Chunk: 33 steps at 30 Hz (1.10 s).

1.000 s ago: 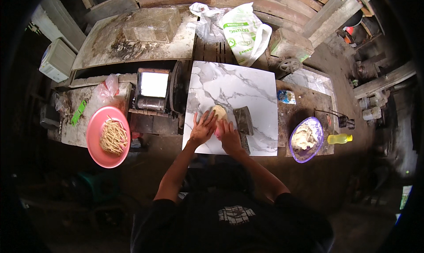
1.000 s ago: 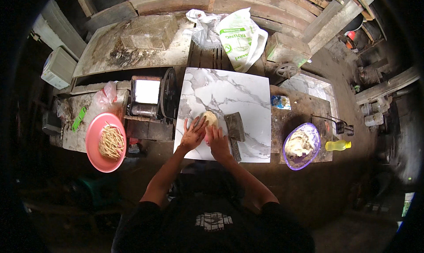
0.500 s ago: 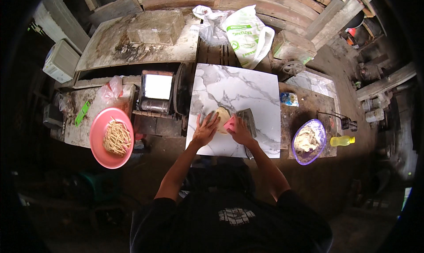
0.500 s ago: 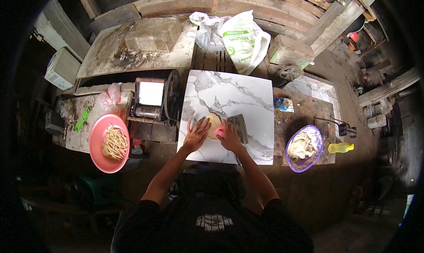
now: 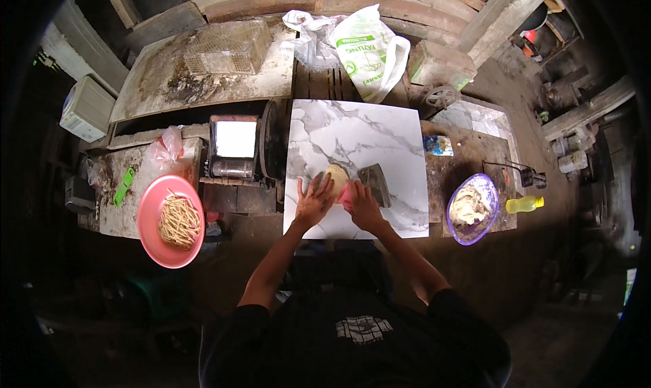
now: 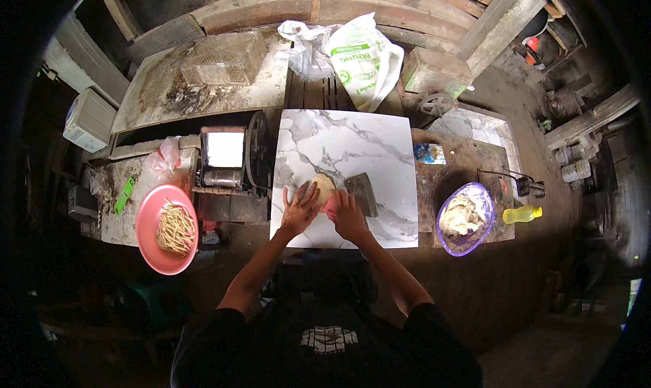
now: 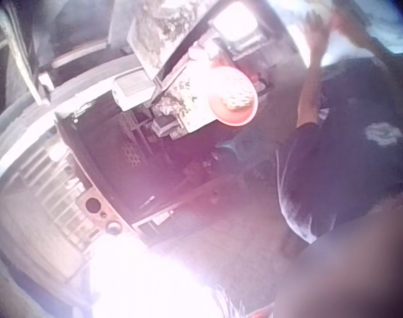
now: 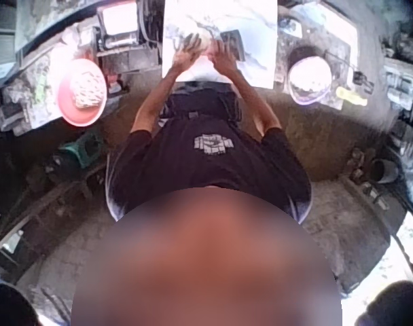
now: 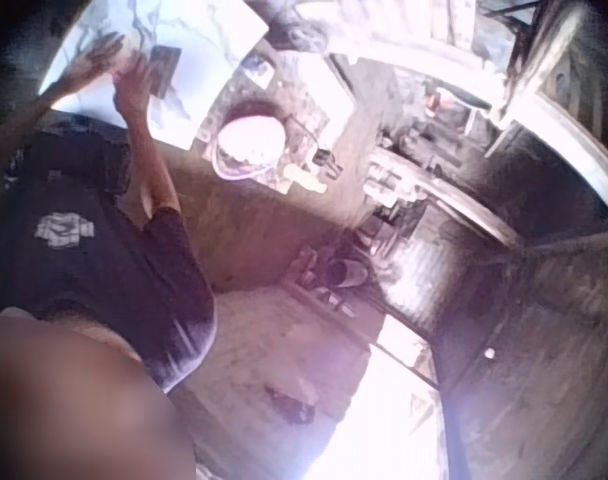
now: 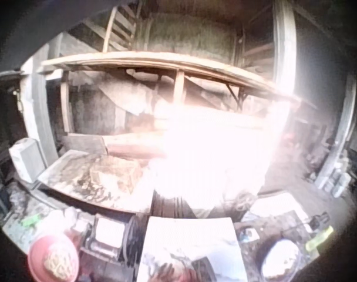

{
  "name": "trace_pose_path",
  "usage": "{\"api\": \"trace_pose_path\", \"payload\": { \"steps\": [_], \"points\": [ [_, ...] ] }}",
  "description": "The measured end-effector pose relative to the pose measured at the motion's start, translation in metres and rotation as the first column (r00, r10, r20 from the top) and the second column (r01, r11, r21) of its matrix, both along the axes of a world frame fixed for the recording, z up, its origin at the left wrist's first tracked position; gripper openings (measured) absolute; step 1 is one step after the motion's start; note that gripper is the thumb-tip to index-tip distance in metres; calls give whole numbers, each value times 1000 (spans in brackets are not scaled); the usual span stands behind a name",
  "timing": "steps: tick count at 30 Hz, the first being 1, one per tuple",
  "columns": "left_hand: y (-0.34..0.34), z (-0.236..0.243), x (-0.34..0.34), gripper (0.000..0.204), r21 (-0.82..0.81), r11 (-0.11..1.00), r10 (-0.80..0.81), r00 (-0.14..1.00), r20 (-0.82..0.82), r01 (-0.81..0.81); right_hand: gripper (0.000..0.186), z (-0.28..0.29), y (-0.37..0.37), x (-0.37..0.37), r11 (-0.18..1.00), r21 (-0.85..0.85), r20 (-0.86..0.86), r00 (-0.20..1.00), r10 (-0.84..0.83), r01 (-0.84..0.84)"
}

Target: The person flattens a piece of dough on a tile by hand and then uses a knife to cut the flattened dough into thin noodle-like strips.

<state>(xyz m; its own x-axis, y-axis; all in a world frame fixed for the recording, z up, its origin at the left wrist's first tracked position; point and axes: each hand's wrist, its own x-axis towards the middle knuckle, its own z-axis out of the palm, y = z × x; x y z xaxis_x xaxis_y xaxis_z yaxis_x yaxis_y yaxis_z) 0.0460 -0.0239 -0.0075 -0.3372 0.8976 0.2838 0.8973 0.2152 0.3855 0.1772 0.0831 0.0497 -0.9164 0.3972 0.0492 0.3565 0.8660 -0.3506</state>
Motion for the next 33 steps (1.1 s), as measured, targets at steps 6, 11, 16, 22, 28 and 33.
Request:
{"api": "trace_pose_path", "payload": {
  "steps": [6, 11, 16, 22, 28, 33],
  "points": [
    [3, -8, -5, 47, -25, 999, -35, 999, 34, 36, 61, -1, 13, -7, 998, -55, 51, 999, 13, -10],
    [0, -4, -6, 48, -23, 997, -67, 995, 78, 69, 64, -2, 19, -35, 998, -19, -29, 998, 63, -64],
    [-8, -16, -8, 50, 67, 997, 38, 988, 153, -49, 66, -23, -8, -25, 992, 95, -119, 989, 90, -79],
    [-7, -11, -6, 45, 83, 993, 68, 986, 154, -82, 63, -26, 4, -32, 995, -36, 46, 994, 97, -96],
    [-11, -9, -7, 45, 90, 988, 97, 965, 242, -122, 63, -30, -34, -27, 918, 381, 79, 993, 83, -107],
    [-3, -8, -8, 48, 48, 992, 107, 967, 231, -121, 60, -30, 0, -33, 999, 16, 23, 999, 40, -40]
  ]
}}
